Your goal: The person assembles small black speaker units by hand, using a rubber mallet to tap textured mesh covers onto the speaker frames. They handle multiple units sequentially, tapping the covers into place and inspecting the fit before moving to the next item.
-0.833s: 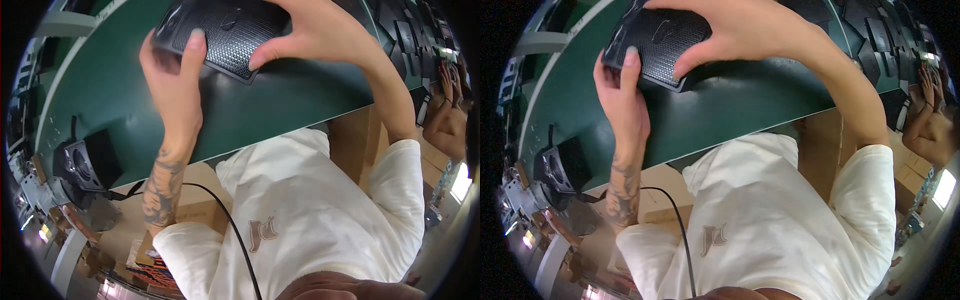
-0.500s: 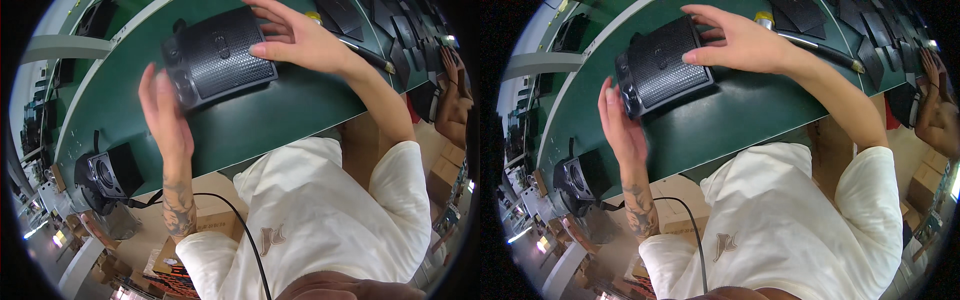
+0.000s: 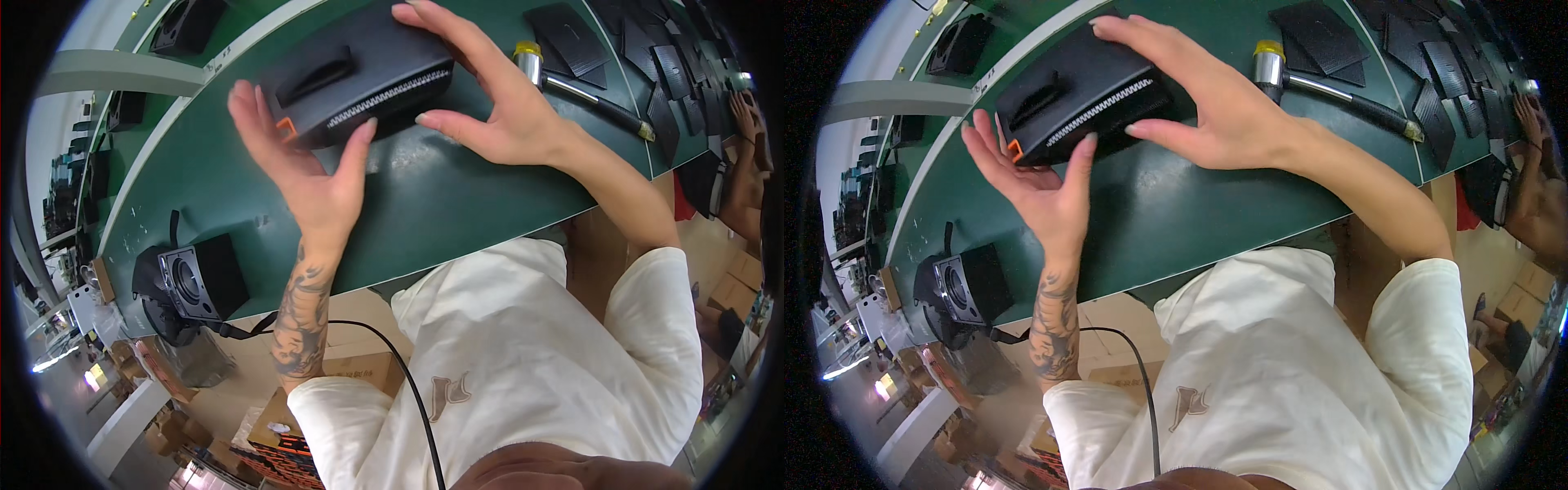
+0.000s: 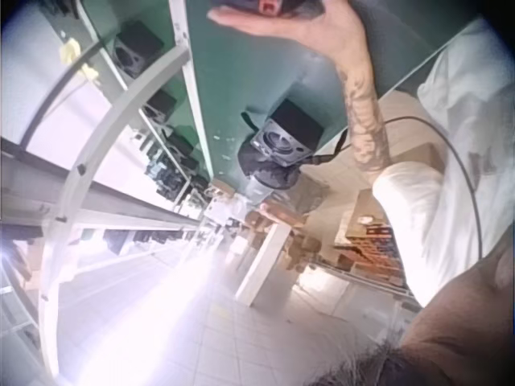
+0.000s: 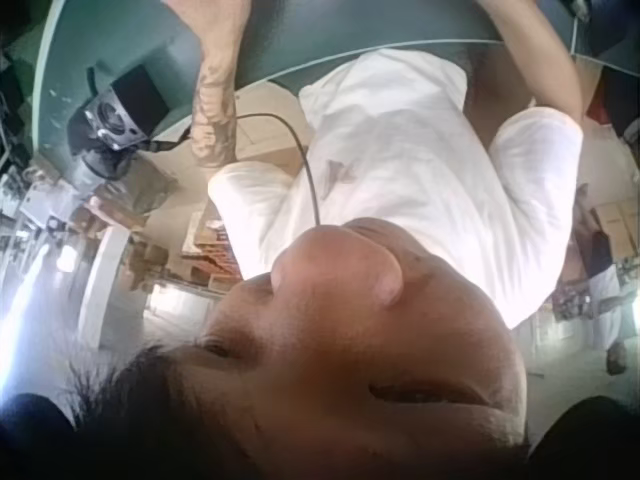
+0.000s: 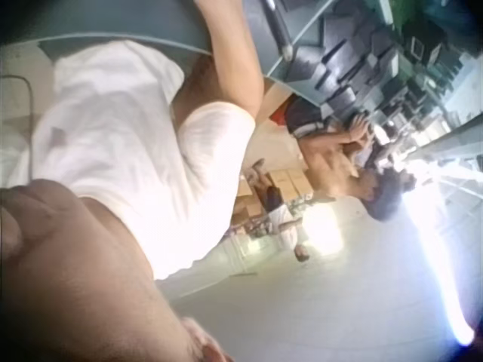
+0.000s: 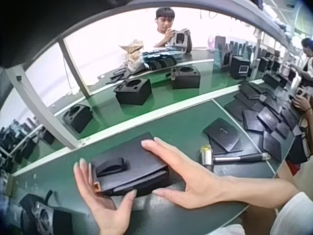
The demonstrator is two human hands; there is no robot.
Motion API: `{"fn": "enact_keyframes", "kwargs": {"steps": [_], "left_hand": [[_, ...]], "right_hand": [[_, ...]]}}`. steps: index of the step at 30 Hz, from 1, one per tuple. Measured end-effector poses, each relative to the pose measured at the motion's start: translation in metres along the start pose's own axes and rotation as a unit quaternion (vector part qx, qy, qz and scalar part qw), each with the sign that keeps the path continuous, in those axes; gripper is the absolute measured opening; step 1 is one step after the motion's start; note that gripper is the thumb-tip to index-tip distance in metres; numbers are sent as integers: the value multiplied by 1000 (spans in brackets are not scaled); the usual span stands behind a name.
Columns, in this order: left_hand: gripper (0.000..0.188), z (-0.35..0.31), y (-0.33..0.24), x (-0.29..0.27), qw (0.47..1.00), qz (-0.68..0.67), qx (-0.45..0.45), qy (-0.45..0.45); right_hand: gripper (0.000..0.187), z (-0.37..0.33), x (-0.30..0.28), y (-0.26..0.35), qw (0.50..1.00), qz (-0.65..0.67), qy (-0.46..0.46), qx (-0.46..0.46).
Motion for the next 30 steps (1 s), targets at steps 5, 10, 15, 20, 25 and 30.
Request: {"fn": "enact_keyframes", "kwargs": {"steps": [5, 10, 15, 20, 25, 30], "left_hand": [[100, 11, -5, -6, 987, -99, -121, -29], [85, 29, -4, -9, 982, -98, -162, 8], [86, 30, 5, -12, 993, -34, -113, 27], [79, 26, 11, -6, 996, -33, -86, -5], [73, 28, 20, -13, 997, 29, -64, 9], [79, 28, 16, -18, 998, 10, -7, 63]], "right_hand": [[83, 5, 4, -2, 986, 118, -28, 115], [87, 16, 19, 6, 927, 308, -69, 202], [89, 7, 23, -26, 921, 357, -66, 139], [91, 6, 15, -31, 976, 162, -51, 133], [92, 9, 7, -39, 989, 96, -25, 108], [79, 5, -2, -45, 995, 92, 25, 14]]}}
Point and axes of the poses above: each hand's wrist, its own z-axis towards the middle knuckle, its own x-axis out of the palm, y = z × x, the point moved 2 cm from there along z, towards the middle knuckle, and after that the axes turned 7 degrees about y, right-handed, at the moved point
